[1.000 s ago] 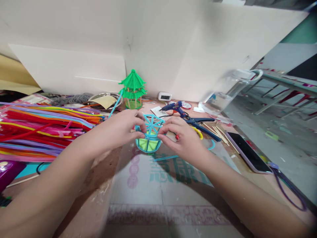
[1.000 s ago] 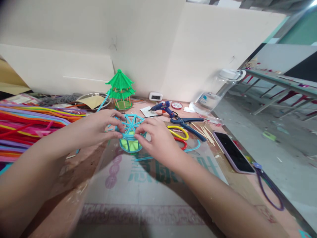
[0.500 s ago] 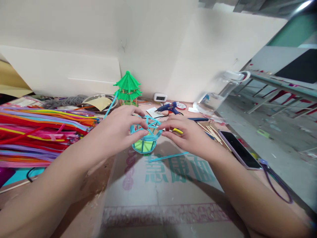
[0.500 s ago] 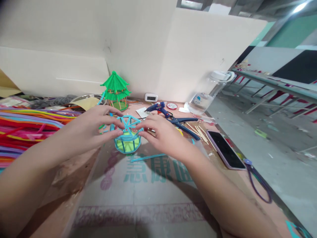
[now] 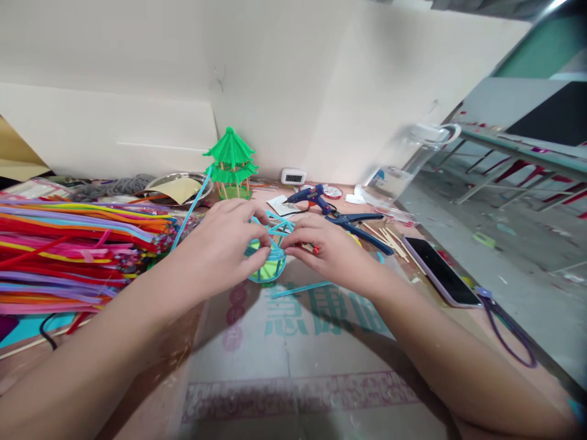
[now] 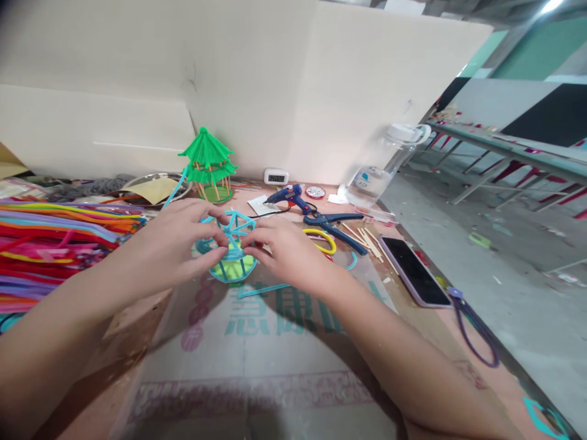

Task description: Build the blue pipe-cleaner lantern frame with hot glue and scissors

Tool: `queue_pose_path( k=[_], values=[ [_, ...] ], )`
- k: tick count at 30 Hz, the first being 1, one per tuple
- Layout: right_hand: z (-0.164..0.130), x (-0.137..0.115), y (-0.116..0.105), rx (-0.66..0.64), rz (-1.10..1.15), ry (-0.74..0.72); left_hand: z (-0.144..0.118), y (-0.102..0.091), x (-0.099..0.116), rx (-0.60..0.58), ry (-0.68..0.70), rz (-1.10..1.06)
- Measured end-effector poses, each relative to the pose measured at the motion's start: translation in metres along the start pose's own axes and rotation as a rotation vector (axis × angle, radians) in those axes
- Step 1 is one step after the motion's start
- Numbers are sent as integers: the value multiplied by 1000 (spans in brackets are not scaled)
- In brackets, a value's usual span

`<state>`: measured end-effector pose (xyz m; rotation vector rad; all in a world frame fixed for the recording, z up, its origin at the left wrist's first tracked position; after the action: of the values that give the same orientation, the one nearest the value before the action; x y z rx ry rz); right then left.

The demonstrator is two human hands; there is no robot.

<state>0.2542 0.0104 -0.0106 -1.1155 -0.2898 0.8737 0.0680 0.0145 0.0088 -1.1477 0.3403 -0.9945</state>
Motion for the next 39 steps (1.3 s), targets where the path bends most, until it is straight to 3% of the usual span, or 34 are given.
queue_pose_path(
  k=[17, 24, 27, 30, 39],
  values=[
    [0, -3, 0, 0, -11, -13, -2, -5, 0, -36, 17, -18],
    [-2, 0, -7, 29, 134, 134, -6, -17, -25, 34, -101, -61],
    [-2, -5, -11, 90, 104, 63, -10, -12, -39, -74, -169, -90],
    [-3, -12, -8, 120, -1, -71, -11, -5, -41, -145, -138, -109],
    [-4, -26, 2, 154, -155, -180, -7, 5, -31, -130, -101, -143]
  ],
)
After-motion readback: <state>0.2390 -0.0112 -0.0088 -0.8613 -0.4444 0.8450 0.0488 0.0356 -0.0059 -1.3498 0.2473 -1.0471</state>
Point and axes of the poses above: each hand's wrist, its own z-axis towards the middle knuckle, its own y-axis out of the palm, x = y × z, the point moved 4 cm from there along z, towards the middle knuckle, and after that the axes turned 7 degrees about -z, right-handed, at the moved point
